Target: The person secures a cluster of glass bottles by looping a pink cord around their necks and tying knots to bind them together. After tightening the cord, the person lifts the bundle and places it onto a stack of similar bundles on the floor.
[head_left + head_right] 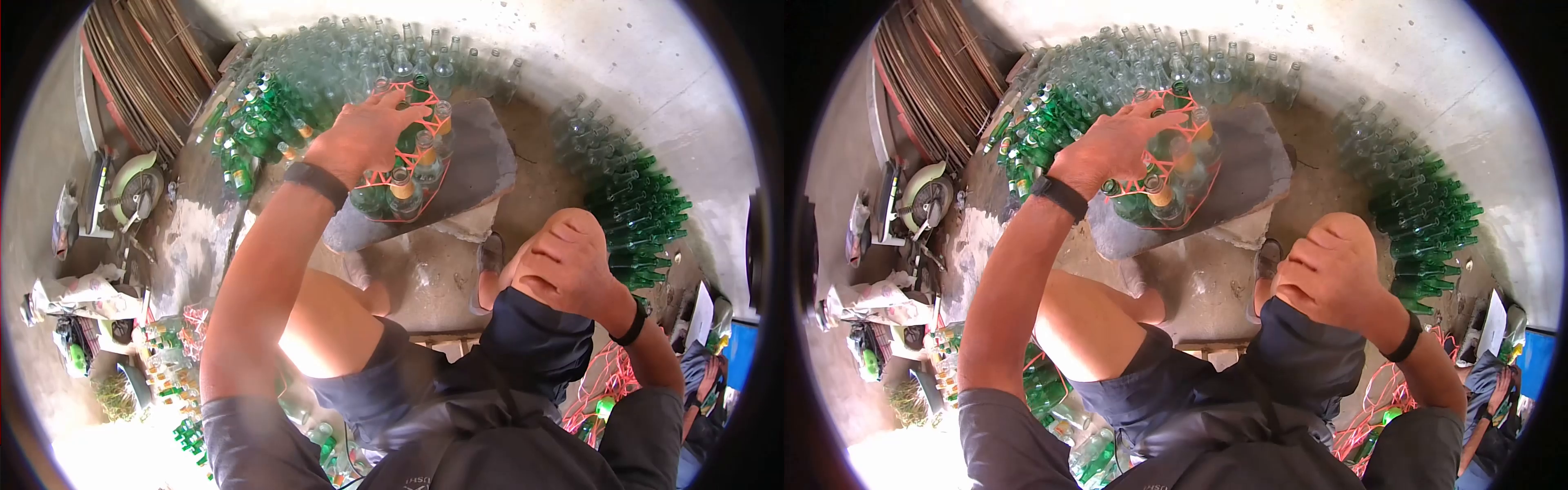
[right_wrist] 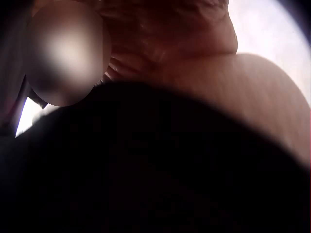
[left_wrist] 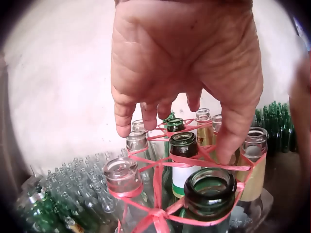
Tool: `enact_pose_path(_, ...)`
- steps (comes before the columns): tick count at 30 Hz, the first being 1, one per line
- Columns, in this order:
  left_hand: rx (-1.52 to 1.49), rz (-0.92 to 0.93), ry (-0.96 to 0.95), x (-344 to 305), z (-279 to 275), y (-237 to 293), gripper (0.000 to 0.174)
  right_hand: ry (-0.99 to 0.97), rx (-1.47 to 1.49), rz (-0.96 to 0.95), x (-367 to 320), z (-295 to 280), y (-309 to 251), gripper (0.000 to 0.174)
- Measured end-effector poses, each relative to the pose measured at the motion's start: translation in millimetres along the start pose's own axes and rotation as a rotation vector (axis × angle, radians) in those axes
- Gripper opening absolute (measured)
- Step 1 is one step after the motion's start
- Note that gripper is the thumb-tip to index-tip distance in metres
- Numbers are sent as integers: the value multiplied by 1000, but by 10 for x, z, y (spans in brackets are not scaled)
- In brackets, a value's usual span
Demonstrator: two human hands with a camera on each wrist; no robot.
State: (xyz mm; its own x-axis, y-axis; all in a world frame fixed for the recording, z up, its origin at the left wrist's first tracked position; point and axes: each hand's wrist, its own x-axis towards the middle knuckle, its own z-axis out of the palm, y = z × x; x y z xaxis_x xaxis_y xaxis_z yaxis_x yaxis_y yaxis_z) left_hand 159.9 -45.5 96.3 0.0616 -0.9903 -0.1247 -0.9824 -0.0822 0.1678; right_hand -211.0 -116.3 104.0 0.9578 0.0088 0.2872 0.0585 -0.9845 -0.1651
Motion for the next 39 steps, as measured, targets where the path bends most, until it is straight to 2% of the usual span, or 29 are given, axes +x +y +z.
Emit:
enact_pose_path(5, 191, -60, -42, 127, 69, 102, 86, 41, 21, 31, -37, 66, -5, 19)
enact_pose_path(7, 161, -12, 57, 142, 133, 57, 81, 34, 38, 19, -7, 89, -8, 19)
enact_pose_path(10, 174, -41, 101, 133, 177, 77, 73, 105, 55, 9, 52, 89, -56, 18)
enact_pose_path(12, 241, -80, 75, 157, 155, 150, 65, 48, -19, 67, 114, 18, -86, 16)
enact_pose_path(14, 329, -104, 87, 211, 187, 194, 54, 26, 20, 64, 106, 27, -95, 18)
enact_pose_path(15, 332, -130, 76, 239, 180, 209, 54, -1, 30, 86, 107, 36, -91, 20)
enact_pose_path(17, 419, -71, 12, 275, 169, 234, 48, -22, 39, 94, 119, 54, -97, 20)
enact_pose_path(20, 358, -59, 3, 292, 141, 201, 43, -44, 37, 98, 159, 84, -97, 21)
enact_pose_path(21, 361, -57, -84, 298, 88, 225, 43, -40, 46, 97, 174, 96, -100, 21)
enact_pose_path(26, 328, -51, -50, 280, 182, 190, 46, -51, 46, 98, 190, 189, -90, 20)
enact_pose_path(29, 298, -56, 7, 274, 305, 132, 49, -8, 17, 29, 299, 199, -74, 21)
enact_pose_path(31, 274, -37, 265, 291, 424, 90, 47, 47, 14, -36, 377, 214, -72, 16)
enact_pose_path(33, 200, 56, 308, 202, 391, 25, 51, 33, 16, -31, 340, 266, -9, 15)
enact_pose_path(39, 216, 83, 300, 215, 416, -10, 54, -25, 83, 1, 264, 208, 161, 17)
